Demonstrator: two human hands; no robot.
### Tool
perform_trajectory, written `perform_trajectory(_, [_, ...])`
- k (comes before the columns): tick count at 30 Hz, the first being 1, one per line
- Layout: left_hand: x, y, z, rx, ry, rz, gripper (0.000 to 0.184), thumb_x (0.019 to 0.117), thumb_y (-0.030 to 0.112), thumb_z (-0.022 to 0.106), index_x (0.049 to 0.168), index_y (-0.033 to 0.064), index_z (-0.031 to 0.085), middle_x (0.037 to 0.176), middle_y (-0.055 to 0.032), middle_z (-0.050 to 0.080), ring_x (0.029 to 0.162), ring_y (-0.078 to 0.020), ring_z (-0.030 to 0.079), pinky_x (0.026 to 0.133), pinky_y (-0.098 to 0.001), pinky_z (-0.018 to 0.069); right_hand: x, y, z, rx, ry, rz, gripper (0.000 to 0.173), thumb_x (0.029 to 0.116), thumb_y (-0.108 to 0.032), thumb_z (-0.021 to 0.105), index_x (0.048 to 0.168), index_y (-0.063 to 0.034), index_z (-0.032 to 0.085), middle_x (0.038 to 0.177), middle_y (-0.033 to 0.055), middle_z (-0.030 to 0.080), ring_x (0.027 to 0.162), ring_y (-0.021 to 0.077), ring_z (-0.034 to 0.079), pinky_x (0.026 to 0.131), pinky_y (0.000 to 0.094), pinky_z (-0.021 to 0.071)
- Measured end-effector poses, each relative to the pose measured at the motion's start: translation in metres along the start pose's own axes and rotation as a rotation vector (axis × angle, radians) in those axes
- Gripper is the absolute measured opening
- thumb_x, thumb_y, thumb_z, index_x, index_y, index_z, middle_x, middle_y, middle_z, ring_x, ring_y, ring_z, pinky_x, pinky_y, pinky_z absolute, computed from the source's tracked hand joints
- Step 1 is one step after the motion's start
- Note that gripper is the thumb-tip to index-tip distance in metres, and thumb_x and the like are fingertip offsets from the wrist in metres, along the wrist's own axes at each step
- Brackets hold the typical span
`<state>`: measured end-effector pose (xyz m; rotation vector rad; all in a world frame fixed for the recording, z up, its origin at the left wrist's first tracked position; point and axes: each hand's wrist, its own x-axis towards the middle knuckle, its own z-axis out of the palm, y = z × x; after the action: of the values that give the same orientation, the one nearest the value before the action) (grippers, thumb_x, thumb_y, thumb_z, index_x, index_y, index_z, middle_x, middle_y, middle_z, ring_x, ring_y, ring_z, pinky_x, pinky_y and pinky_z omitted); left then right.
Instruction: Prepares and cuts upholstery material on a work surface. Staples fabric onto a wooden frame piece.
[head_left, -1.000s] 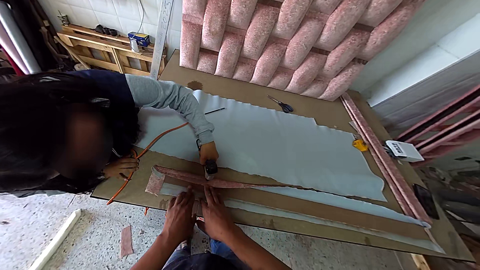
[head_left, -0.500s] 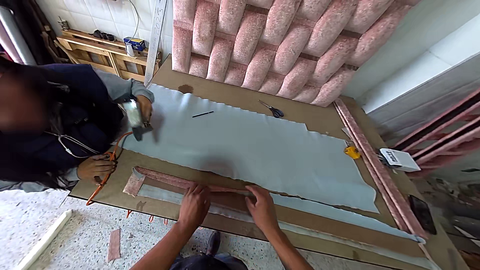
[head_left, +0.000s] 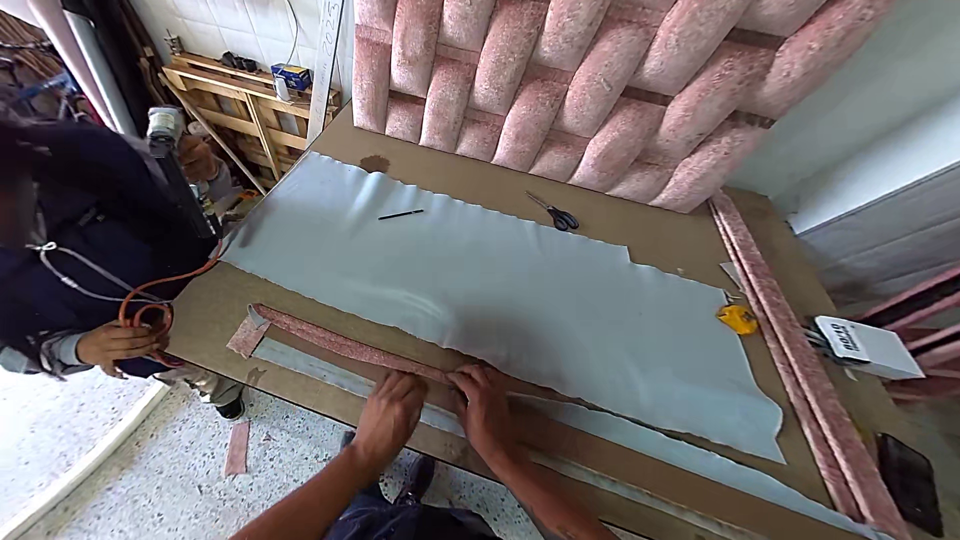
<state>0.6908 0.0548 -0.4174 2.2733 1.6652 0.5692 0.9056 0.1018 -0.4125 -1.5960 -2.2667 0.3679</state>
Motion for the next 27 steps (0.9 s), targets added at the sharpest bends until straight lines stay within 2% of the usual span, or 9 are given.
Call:
perform_trajectory(2, [-0.020,0.009,0.013,-0.044,-0.037,0.013,0.027,0.1032,0.028,0.054,0.121,0.0225,0.073,0.133,0.0001,0.068,0.135,-0.0198,0.056,0.112,-0.0432,0.0481,-0.006,-0.002,-0.002,0.022,0.059,-0.042,0.027,0.0913,-0.023,0.068,0.116,-0.0283,0.077,0.119,-0.0026,0.069,0.117,0.0189,0.062,0.100,0.0435,0.0515])
perform_trajectory(4, [-0.027,0.006,0.027,-0.039,0.012,0.048,0.025,0.1032,0.028,0.056,0.121,0.0252,0.074,0.130,0.0025,0.068,0.133,-0.0180,0.057,0.111,-0.0414,0.0489,-0.012,0.000,-0.001,0.015,-0.020,-0.079,0.027,0.0916,-0.029,0.069,0.118,-0.0265,0.075,0.124,-0.0019,0.069,0.121,0.0188,0.062,0.102,0.0446,0.0511])
perform_trajectory(6, [-0.033,-0.003,0.034,-0.016,0.073,0.095,0.022,0.1031,0.026,0.058,0.116,0.0244,0.076,0.125,0.0024,0.070,0.128,-0.0184,0.060,0.107,-0.0411,0.0517,-0.016,0.001,0.002,0.019,-0.178,-0.078,0.040,0.0908,-0.035,0.073,0.129,-0.0241,0.070,0.138,0.0041,0.062,0.133,0.0248,0.055,0.109,0.0506,0.0464])
perform_trajectory(9, [-0.030,-0.011,0.041,-0.002,0.143,0.162,0.019,0.0972,0.015,0.061,0.105,0.0181,0.079,0.120,-0.0017,0.073,0.122,-0.0245,0.066,0.102,-0.0469,0.0555,-0.017,-0.002,-0.007,0.008,-0.180,-0.085,0.043,0.0897,-0.036,0.076,0.131,-0.0245,0.071,0.137,0.0068,0.065,0.130,0.0276,0.058,0.108,0.0539,0.0474])
perform_trajectory(12, [-0.027,-0.006,0.038,-0.096,0.069,0.189,0.022,0.1013,0.015,0.057,0.108,0.0101,0.077,0.120,-0.0109,0.073,0.120,-0.0336,0.066,0.099,-0.0536,0.0546,-0.020,0.001,-0.008,-0.036,-0.144,-0.112,0.036,0.0910,-0.035,0.075,0.124,-0.0228,0.073,0.132,0.0050,0.067,0.124,0.0259,0.061,0.104,0.0522,0.0496])
perform_trajectory(14, [-0.029,-0.009,0.036,-0.120,0.031,0.202,0.025,0.1053,0.019,0.052,0.110,0.0070,0.074,0.120,-0.0133,0.072,0.121,-0.0337,0.065,0.102,-0.0517,0.0524,-0.018,0.000,-0.006,-0.011,-0.124,-0.130,0.032,0.0899,-0.030,0.077,0.120,-0.0191,0.075,0.129,0.0072,0.067,0.123,0.0265,0.061,0.105,0.0504,0.0493])
perform_trajectory(18, [-0.043,-0.016,0.034,-0.138,-0.047,0.204,0.030,0.1086,0.022,0.047,0.111,0.0055,0.071,0.123,-0.0132,0.070,0.127,-0.0309,0.062,0.112,-0.0481,0.0464,-0.022,-0.005,0.000,0.009,-0.163,-0.123,0.029,0.0920,-0.030,0.075,0.118,-0.0188,0.076,0.132,0.0070,0.065,0.129,0.0256,0.057,0.109,0.0467,0.0478])
perform_trajectory(23, [-0.046,-0.011,0.030,-0.120,-0.087,0.184,0.029,0.1077,0.023,0.047,0.112,0.0073,0.072,0.128,-0.0121,0.069,0.129,-0.0317,0.060,0.112,-0.0485,0.0455,-0.025,-0.009,0.002,0.083,-0.165,-0.072,0.030,0.0917,-0.029,0.075,0.121,-0.0217,0.075,0.133,0.0058,0.064,0.130,0.0249,0.055,0.109,0.0450,0.0465])
perform_trajectory(27, [-0.043,0.018,0.036,-0.143,-0.112,0.150,0.031,0.1041,0.022,0.052,0.126,0.0095,0.070,0.132,-0.0107,0.069,0.132,-0.0320,0.059,0.114,-0.0496,0.0437,-0.035,0.012,-0.010,0.167,-0.093,-0.025,0.030,0.0909,-0.029,0.076,0.119,-0.0202,0.076,0.135,0.0038,0.065,0.132,0.0218,0.055,0.112,0.0437,0.0449])
